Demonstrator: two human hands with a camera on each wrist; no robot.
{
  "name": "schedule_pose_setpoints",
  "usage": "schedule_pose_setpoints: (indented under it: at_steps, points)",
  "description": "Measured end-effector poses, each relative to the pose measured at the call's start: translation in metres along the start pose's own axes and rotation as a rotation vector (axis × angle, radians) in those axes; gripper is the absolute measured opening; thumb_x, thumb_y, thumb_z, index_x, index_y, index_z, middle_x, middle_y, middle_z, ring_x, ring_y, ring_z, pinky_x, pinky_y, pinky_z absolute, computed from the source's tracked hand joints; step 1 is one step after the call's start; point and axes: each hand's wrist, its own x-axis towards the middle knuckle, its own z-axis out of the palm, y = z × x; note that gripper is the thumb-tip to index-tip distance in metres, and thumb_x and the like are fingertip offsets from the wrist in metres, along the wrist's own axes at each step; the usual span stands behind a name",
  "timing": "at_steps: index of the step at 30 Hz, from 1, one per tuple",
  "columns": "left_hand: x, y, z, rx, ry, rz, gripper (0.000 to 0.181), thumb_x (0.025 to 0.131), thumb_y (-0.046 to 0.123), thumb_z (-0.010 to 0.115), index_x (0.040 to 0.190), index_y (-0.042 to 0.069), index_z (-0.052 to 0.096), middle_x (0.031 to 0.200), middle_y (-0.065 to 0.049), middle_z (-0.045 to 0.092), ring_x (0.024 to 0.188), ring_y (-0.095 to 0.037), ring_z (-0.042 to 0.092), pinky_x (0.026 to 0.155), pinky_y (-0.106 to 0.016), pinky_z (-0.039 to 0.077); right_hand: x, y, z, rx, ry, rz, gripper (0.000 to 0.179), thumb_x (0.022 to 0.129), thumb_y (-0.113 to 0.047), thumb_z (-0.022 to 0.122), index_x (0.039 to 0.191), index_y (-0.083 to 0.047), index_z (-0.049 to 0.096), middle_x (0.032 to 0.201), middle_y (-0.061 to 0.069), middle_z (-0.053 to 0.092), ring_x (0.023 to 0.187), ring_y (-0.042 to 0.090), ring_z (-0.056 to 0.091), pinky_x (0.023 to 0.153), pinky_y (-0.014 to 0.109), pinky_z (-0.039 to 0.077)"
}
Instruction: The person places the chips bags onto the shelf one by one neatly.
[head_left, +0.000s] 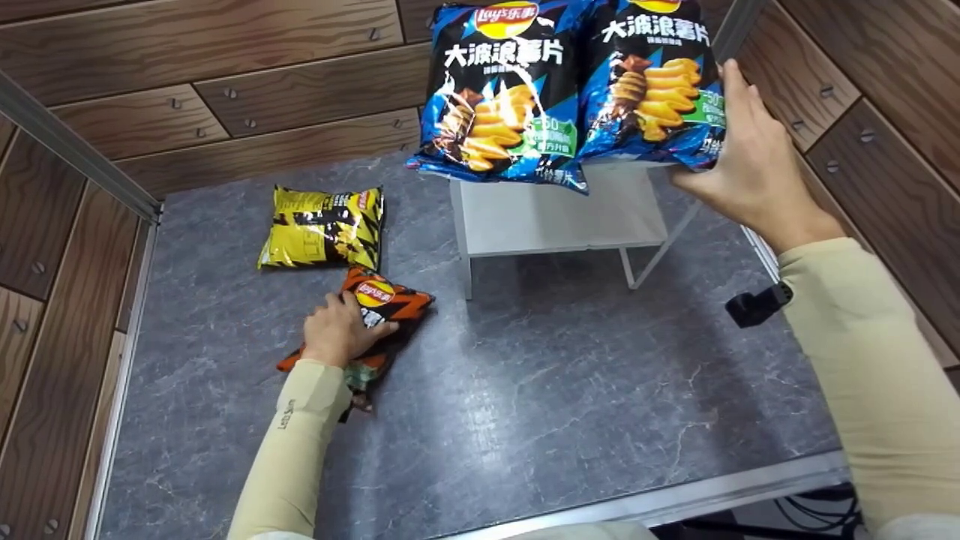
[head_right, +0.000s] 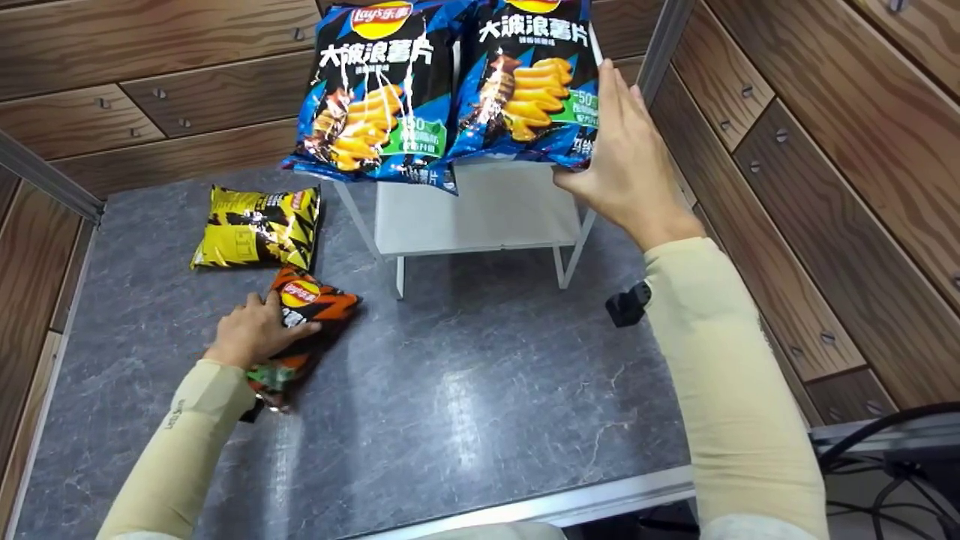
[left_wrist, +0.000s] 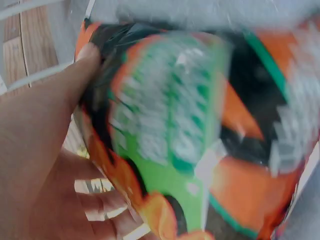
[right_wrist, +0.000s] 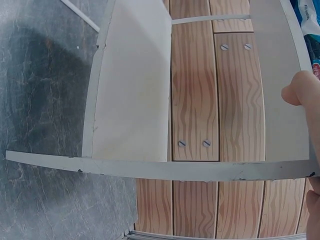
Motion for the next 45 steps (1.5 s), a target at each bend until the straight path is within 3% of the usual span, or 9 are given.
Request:
schedule_pose_setpoints:
  at_steps: [13,18,21,25,29,33,38,42,45]
  points:
    - [0.007,0.018,0.005,-0.212,-0.001,-0.2,0.101,0.093,0.073,0.037,0.126,-0.021,0.049,0.115,-0.037,0.058,0.1,-0.051,0.064,0.083,-0.057,0.056,0.0,0.0,0.0,0.005,-0.003,0.007,0.112,0.073,-0.022,0.082,0.158,-0.002,0.013,0.158,0.028,0.029,0.145,0.051,0.025,0.121,0.056,0.022]
    - [0.011,0.012,0.007,-0.319,-0.023,-0.203,0.09,0.099,0.065,0.033,0.125,-0.02,0.048,0.119,-0.039,0.058,0.104,-0.053,0.063,0.087,-0.057,0.055,0.0,0.0,0.002,0.012,-0.003,-0.001,0.111,0.074,-0.024,0.081,0.159,-0.002,0.013,0.159,0.026,0.028,0.146,0.049,0.025,0.123,0.054,0.021]
    - [0.009,0.004,0.005,-0.384,-0.037,-0.167,0.078,0.102,0.057,0.032,0.126,-0.016,0.047,0.121,-0.039,0.057,0.108,-0.055,0.06,0.092,-0.059,0.051,0.001,0.0,0.002,0.014,0.003,-0.012,0.11,0.075,-0.024,0.081,0.158,-0.002,0.014,0.159,0.027,0.028,0.146,0.049,0.026,0.123,0.053,0.021]
    - [0.002,-0.003,0.005,-0.379,0.01,-0.109,0.066,0.104,0.05,0.035,0.13,-0.009,0.046,0.126,-0.035,0.055,0.109,-0.055,0.059,0.093,-0.061,0.05,0.001,-0.001,0.001,0.011,0.004,-0.013,0.11,0.074,-0.024,0.081,0.158,-0.001,0.014,0.159,0.027,0.028,0.146,0.05,0.025,0.122,0.055,0.022]
    - [-0.007,-0.006,0.011,-0.356,0.116,-0.04,0.058,0.104,0.043,0.04,0.137,-0.004,0.047,0.132,-0.03,0.053,0.112,-0.051,0.058,0.091,-0.063,0.05,0.001,-0.001,0.0,0.011,0.002,-0.006,0.111,0.074,-0.024,0.081,0.158,-0.002,0.013,0.159,0.026,0.027,0.146,0.05,0.025,0.122,0.055,0.022]
    - [-0.018,-0.006,0.018,-0.363,0.252,0.088,0.056,0.103,0.036,0.049,0.142,-0.003,0.046,0.13,-0.031,0.052,0.113,-0.049,0.055,0.092,-0.061,0.048,0.0,-0.001,0.0,0.009,0.0,-0.002,0.111,0.074,-0.024,0.081,0.159,-0.003,0.012,0.159,0.025,0.028,0.146,0.049,0.025,0.122,0.056,0.022]
    - [-0.029,-0.003,0.029,-0.336,0.35,0.297,0.069,0.097,0.04,0.061,0.147,-0.003,0.041,0.143,-0.028,0.046,0.13,-0.046,0.045,0.11,-0.06,0.038,-0.001,0.0,-0.001,0.002,-0.003,0.006,0.111,0.075,-0.026,0.081,0.159,-0.003,0.012,0.159,0.025,0.03,0.146,0.05,0.025,0.12,0.059,0.024]
    - [-0.034,0.0,0.042,-0.271,0.311,0.424,0.091,0.089,0.054,0.065,0.154,-0.001,0.03,0.159,-0.022,0.031,0.149,-0.041,0.025,0.122,-0.058,0.021,-0.001,0.0,-0.001,0.0,-0.005,0.007,0.111,0.075,-0.025,0.081,0.159,-0.003,0.012,0.159,0.026,0.029,0.146,0.05,0.025,0.12,0.059,0.023]
    - [-0.035,0.002,0.053,-0.228,0.28,0.454,0.11,0.081,0.066,0.067,0.157,0.001,0.021,0.164,-0.018,0.021,0.153,-0.036,0.016,0.125,-0.055,0.015,0.0,0.0,0.0,0.002,-0.001,0.005,0.111,0.075,-0.025,0.081,0.159,-0.003,0.012,0.158,0.026,0.03,0.145,0.051,0.026,0.12,0.06,0.024]
